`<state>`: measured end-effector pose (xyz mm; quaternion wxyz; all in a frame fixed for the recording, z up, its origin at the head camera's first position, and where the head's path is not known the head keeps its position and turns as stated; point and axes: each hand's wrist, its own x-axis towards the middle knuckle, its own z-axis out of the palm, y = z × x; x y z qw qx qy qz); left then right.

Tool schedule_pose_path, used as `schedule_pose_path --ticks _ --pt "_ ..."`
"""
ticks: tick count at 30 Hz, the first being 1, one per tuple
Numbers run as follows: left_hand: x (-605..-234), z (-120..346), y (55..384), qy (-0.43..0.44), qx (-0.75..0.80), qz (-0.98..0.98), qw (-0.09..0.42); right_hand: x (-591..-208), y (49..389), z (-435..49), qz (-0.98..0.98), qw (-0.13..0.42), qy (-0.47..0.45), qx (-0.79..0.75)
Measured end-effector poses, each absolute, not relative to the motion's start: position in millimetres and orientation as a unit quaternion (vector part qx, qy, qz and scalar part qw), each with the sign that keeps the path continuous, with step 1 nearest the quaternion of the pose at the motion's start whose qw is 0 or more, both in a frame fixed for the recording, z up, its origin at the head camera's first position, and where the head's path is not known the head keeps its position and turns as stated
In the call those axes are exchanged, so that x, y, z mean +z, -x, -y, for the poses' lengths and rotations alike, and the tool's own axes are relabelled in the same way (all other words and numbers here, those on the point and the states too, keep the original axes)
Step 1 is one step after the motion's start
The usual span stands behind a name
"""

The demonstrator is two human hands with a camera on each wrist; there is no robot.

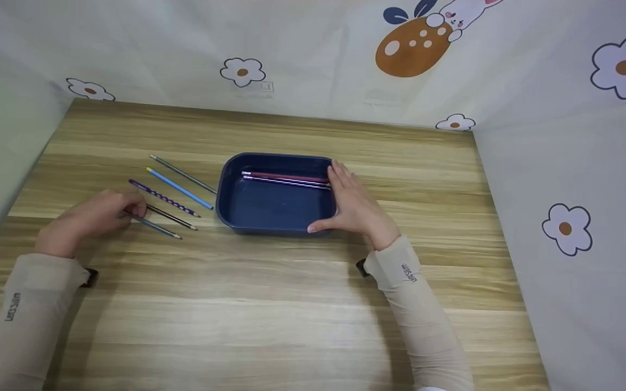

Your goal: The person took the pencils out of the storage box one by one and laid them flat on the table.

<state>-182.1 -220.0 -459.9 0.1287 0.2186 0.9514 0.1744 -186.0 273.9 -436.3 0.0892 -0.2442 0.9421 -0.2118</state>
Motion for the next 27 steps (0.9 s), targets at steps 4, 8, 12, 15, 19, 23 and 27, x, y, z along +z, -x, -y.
schedule_pose_path --ticks 4,8,12,15,19,23,27 --pt "-457.9 220.4 182.4 -0.214 0.181 -0.950 0.137 -436.4 186.1 -273.7 -0.943 0.089 0.242 -0.212" --pt "-455.3 221.1 183.7 -0.203 0.198 -0.947 0.153 -436.4 186.3 -273.7 -0.942 0.090 0.242 -0.212" --pt "-453.7 221.7 185.7 -0.218 0.223 -0.939 0.145 -436.2 186.6 -273.6 -0.943 0.097 0.240 -0.211" --pt "-451.8 221.1 186.7 -0.232 0.244 -0.932 0.135 -436.0 186.7 -273.3 -0.943 0.102 0.237 -0.209" --pt "-449.6 217.9 187.4 -0.225 0.269 -0.926 0.136 -436.0 187.0 -273.3 -0.943 0.105 0.237 -0.209" --pt "-449.2 213.1 188.8 -0.230 0.282 -0.923 0.128 -436.0 187.2 -273.5 -0.944 0.105 0.237 -0.207" --pt "-445.2 206.4 189.3 -0.241 0.298 -0.916 0.119 -435.7 186.8 -273.5 -0.944 0.105 0.235 -0.205"
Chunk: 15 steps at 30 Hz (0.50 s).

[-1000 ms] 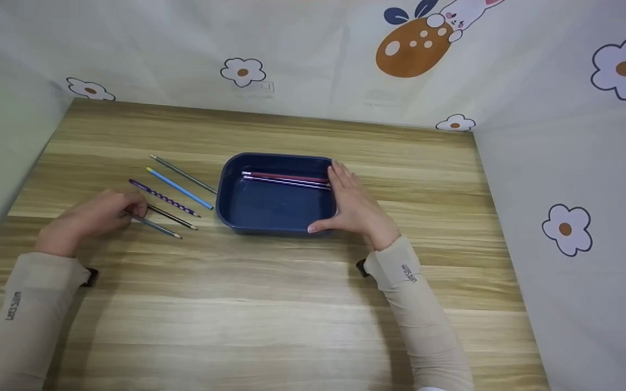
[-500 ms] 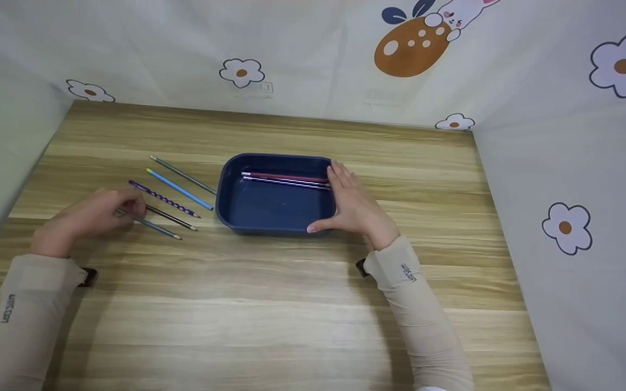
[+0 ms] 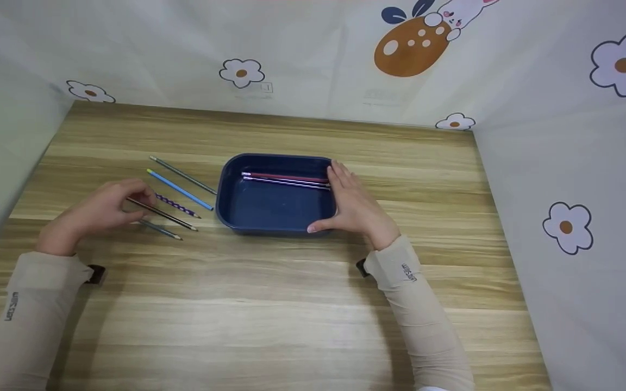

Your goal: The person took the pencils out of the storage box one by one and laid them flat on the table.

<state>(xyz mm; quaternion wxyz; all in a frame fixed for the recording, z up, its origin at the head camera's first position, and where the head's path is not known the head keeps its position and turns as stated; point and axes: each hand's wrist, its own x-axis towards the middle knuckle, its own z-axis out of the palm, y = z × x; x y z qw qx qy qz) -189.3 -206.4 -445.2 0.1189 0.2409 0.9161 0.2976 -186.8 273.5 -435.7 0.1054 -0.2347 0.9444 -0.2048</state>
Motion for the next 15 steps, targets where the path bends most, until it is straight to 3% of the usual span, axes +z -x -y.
schedule_pose_path --ticks 15 --pt "-424.2 170.1 191.8 -0.319 0.332 -0.885 0.064 -434.7 186.3 -272.9 -0.942 0.109 0.234 -0.215"
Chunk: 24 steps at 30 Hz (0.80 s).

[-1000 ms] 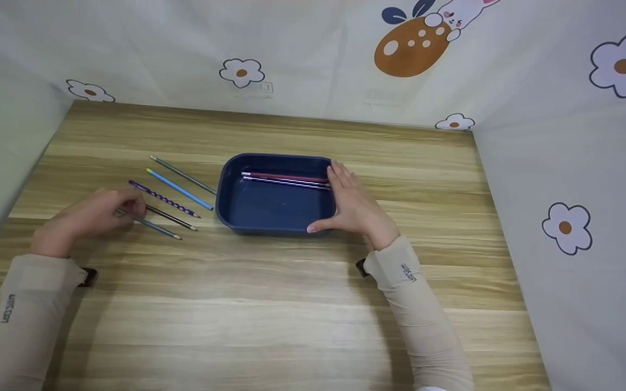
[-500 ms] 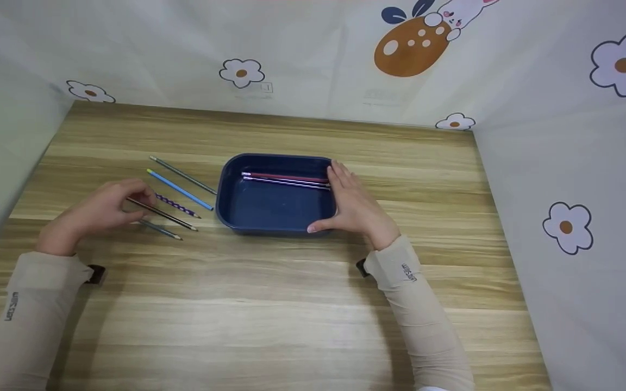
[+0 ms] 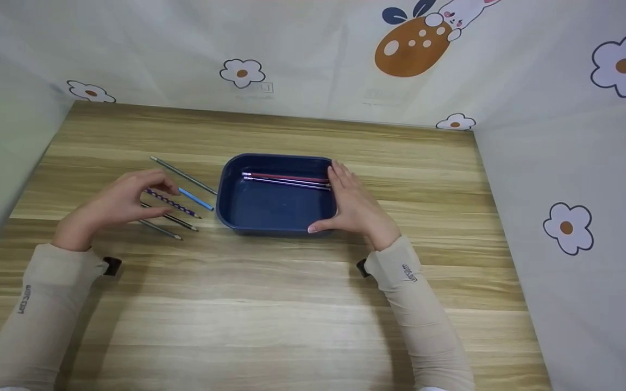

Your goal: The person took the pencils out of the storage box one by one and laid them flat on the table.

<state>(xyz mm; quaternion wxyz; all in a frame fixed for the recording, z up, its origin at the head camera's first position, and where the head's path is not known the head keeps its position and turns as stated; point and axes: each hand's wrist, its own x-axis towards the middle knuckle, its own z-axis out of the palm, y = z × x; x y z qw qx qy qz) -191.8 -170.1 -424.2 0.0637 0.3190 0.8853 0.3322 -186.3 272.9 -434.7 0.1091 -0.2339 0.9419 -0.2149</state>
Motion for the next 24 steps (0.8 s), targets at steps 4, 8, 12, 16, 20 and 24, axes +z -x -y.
schedule_pose_path --ticks 4,8,12,16,20,24 --pt "-420.2 159.7 194.5 -0.338 0.332 -0.879 0.047 -435.0 186.1 -272.7 -0.942 0.108 0.234 -0.214" --pt "-414.4 148.7 196.5 -0.348 0.332 -0.876 0.051 -436.0 187.2 -273.4 -0.941 0.105 0.237 -0.216" --pt "-409.1 137.7 200.4 -0.362 0.330 -0.870 0.052 -436.0 187.2 -273.0 -0.941 0.103 0.239 -0.215" --pt "-405.9 128.2 203.8 -0.365 0.331 -0.869 0.056 -435.8 186.6 -272.9 -0.942 0.105 0.237 -0.214" --pt "-403.5 118.8 205.1 -0.361 0.340 -0.866 0.067 -435.1 186.2 -272.8 -0.943 0.106 0.233 -0.212" --pt "-402.5 109.5 206.4 -0.363 0.340 -0.864 0.075 -434.9 186.3 -273.1 -0.942 0.107 0.234 -0.215"
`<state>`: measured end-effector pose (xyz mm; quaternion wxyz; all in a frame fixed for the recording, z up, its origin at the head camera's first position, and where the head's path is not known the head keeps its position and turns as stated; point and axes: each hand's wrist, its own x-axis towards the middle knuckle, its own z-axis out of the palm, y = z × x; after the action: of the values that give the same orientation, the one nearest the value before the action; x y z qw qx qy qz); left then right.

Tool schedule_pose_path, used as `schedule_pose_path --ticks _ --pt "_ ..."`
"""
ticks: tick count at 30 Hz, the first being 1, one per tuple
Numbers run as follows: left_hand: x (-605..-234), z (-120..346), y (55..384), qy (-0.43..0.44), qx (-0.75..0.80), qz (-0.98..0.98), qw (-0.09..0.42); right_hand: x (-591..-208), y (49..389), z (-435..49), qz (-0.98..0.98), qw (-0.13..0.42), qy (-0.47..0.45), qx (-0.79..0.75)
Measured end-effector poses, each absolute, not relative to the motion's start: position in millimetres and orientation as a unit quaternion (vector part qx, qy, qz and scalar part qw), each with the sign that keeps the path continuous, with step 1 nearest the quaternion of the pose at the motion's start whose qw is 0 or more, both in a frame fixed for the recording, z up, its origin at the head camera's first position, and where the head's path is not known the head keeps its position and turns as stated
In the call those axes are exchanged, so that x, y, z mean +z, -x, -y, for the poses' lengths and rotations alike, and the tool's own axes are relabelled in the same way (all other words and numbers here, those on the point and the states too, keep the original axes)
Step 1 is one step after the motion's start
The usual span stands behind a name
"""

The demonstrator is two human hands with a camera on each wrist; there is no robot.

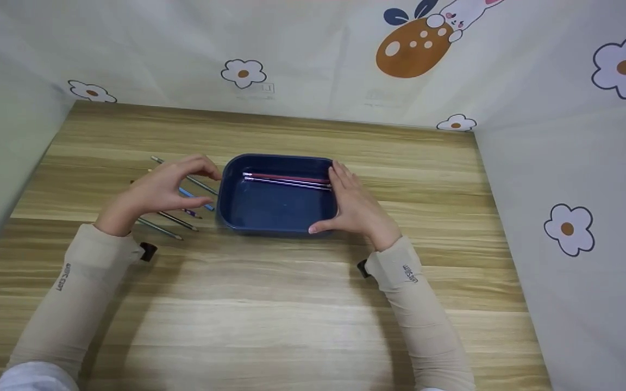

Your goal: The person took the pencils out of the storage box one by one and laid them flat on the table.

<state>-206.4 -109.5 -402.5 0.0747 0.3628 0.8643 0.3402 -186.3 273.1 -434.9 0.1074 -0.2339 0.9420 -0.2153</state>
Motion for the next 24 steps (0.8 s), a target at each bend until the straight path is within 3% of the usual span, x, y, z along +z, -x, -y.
schedule_pose_path --ticks 24 --pt "-424.6 48.3 232.3 -0.377 0.299 -0.871 0.100 -435.8 186.2 -272.9 -0.944 0.099 0.234 -0.210"
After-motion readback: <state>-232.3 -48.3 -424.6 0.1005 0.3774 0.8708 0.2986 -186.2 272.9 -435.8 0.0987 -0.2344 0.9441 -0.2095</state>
